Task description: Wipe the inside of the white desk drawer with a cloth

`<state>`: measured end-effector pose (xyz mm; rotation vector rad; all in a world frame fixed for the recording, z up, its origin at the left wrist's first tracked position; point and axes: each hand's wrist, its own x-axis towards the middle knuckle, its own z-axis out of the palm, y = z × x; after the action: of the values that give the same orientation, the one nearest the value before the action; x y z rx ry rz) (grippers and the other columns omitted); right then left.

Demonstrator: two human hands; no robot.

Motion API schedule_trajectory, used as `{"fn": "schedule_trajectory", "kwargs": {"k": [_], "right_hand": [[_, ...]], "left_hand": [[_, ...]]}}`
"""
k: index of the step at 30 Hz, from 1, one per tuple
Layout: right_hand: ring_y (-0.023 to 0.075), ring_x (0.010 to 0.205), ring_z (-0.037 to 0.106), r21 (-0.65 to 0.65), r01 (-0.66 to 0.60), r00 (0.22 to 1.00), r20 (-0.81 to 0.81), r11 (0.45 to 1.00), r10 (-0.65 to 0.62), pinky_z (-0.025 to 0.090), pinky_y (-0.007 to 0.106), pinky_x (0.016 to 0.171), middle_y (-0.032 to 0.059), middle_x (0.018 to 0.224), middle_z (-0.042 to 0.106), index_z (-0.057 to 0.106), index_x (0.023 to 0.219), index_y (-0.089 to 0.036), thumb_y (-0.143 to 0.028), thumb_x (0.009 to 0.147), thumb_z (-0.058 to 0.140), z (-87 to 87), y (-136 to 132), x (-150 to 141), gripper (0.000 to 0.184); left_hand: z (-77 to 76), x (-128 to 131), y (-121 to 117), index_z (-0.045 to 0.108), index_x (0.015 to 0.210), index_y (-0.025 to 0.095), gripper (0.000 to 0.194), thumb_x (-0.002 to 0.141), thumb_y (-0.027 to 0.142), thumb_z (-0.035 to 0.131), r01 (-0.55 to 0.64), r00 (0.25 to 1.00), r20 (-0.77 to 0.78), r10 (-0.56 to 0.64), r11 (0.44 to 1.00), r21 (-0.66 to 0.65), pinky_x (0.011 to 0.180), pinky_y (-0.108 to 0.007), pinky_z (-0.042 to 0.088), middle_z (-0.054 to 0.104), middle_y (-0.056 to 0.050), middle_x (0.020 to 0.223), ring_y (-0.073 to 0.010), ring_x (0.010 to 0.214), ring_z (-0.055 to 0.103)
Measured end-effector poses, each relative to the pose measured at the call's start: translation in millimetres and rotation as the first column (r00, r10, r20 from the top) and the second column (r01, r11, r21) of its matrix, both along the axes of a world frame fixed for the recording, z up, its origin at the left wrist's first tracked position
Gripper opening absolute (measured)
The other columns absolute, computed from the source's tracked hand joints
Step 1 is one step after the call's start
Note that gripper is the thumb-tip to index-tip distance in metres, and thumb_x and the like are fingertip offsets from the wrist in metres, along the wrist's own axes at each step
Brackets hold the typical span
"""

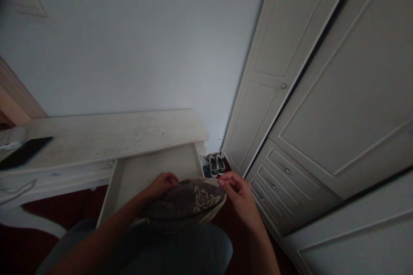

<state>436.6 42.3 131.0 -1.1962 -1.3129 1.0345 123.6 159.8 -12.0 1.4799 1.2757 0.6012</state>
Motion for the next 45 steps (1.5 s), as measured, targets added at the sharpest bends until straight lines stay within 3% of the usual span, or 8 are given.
{"fn": "schedule_trajectory", "kwargs": {"k": [9, 12, 16, 19, 22, 25, 30, 45], "right_hand": [[0.0192, 0.071, 0.062, 0.003, -0.002, 0.999, 0.053, 1.0, 0.002, 0.046, 0.029, 0.066, 0.0033, 0.077, 0.071, 0.073, 0.089, -0.021, -0.059, 0.084, 0.079, 1.0, -0.6, 4.6, 0.039], [0.02, 0.072, 0.063, -0.002, -0.045, 0.996, 0.081, 0.999, 0.045, 0.047, 0.03, 0.067, 0.0041, 0.078, 0.071, 0.074, 0.09, -0.02, -0.058, 0.085, 0.078, 4.4, -3.4, 3.0, 0.038], [0.0218, 0.078, 0.066, 0.027, -0.108, 0.974, 0.203, 0.994, 0.1, 0.05, 0.031, 0.071, 0.0051, 0.086, 0.074, 0.077, 0.098, -0.022, -0.054, 0.09, 0.074, 14.7, -10.5, 0.0, 0.033], [0.0241, 0.089, 0.068, 0.086, -0.14, 0.938, 0.331, 0.986, 0.105, 0.052, 0.033, 0.08, 0.006, 0.099, 0.076, 0.079, 0.105, -0.026, -0.047, 0.095, 0.07, 22.5, -16.1, -1.3, 0.026], [0.0254, 0.093, 0.069, 0.131, -0.135, 0.923, 0.377, 0.982, 0.077, 0.054, 0.035, 0.084, 0.006, 0.103, 0.077, 0.08, 0.109, -0.028, -0.043, 0.097, 0.069, 26.8, -19.9, -2.4, 0.022], [0.0262, 0.093, 0.07, 0.139, -0.123, 0.922, 0.381, 0.983, 0.061, 0.054, 0.034, 0.083, 0.006, 0.102, 0.078, 0.08, 0.106, -0.028, -0.042, 0.096, 0.07, 28.0, -22.0, -3.8, 0.02], [0.0256, 0.093, 0.071, 0.138, -0.124, 0.926, 0.373, 0.983, 0.064, 0.054, 0.033, 0.08, 0.0062, 0.099, 0.078, 0.08, 0.103, -0.026, -0.047, 0.097, 0.068, 27.3, -22.3, -5.0, 0.025], [0.0226, 0.085, 0.071, 0.159, -0.078, 0.929, 0.37, 0.984, 0.014, 0.055, 0.031, 0.078, 0.005, 0.092, 0.077, 0.079, 0.102, -0.024, -0.049, 0.096, 0.068, 23.6, -18.2, 1.8, 0.028]], "left_hand": [[-2.0, -13.4, -10.2, 0.06, 0.134, 0.02, 0.081, 0.063, 0.054, 0.079, 0.113, 0.988, 0.118, -0.098, 0.986, -0.126, 0.079, -0.034, 0.056, 0.075, -0.011, 0.121, -0.0228, 0.095, 0.072], [-7.9, -9.3, -7.3, 0.064, 0.133, 0.018, 0.078, 0.062, 0.046, 0.08, 0.099, 0.994, 0.055, -0.095, 0.993, -0.068, 0.077, -0.035, 0.055, 0.075, -0.011, 0.116, -0.023, 0.086, 0.07], [-17.7, 11.3, 2.2, 0.075, 0.117, 0.02, 0.054, 0.064, 0.034, 0.075, 0.107, 0.994, 0.017, -0.108, 0.991, 0.083, 0.097, -0.038, 0.05, 0.072, -0.01, 0.128, -0.0274, 0.106, 0.066], [-20.1, 24.1, 5.5, 0.08, 0.1, 0.018, 0.036, 0.067, 0.029, 0.071, 0.159, 0.987, 0.004, -0.161, 0.978, 0.137, 0.098, -0.039, 0.049, 0.077, -0.009, 0.111, -0.029, 0.104, 0.067], [-18.4, 29.4, 4.1, 0.081, 0.103, 0.017, 0.038, 0.069, 0.028, 0.069, 0.225, 0.973, 0.026, -0.231, 0.963, 0.152, 0.092, -0.041, 0.052, 0.08, -0.009, 0.104, -0.0283, 0.093, 0.07], [-16.9, 32.3, 3.0, 0.079, 0.114, 0.019, 0.045, 0.071, 0.03, 0.07, 0.254, 0.958, 0.092, -0.272, 0.952, 0.173, 0.098, -0.04, 0.052, 0.08, -0.008, 0.116, -0.0288, 0.103, 0.071], [-25.3, 40.9, 8.7, 0.078, 0.117, 0.019, 0.047, 0.073, 0.035, 0.072, 0.152, 0.963, 0.197, -0.187, 0.972, 0.181, 0.11, -0.044, 0.047, 0.076, -0.011, 0.128, -0.0311, 0.121, 0.067], [-30.3, 75.4, 27.7, 0.079, 0.105, 0.017, 0.049, 0.067, 0.046, 0.079, -0.033, 0.942, 0.335, -0.01, 0.992, 0.125, 0.098, -0.047, 0.057, 0.081, -0.013, 0.108, -0.0296, 0.101, 0.075]]}}
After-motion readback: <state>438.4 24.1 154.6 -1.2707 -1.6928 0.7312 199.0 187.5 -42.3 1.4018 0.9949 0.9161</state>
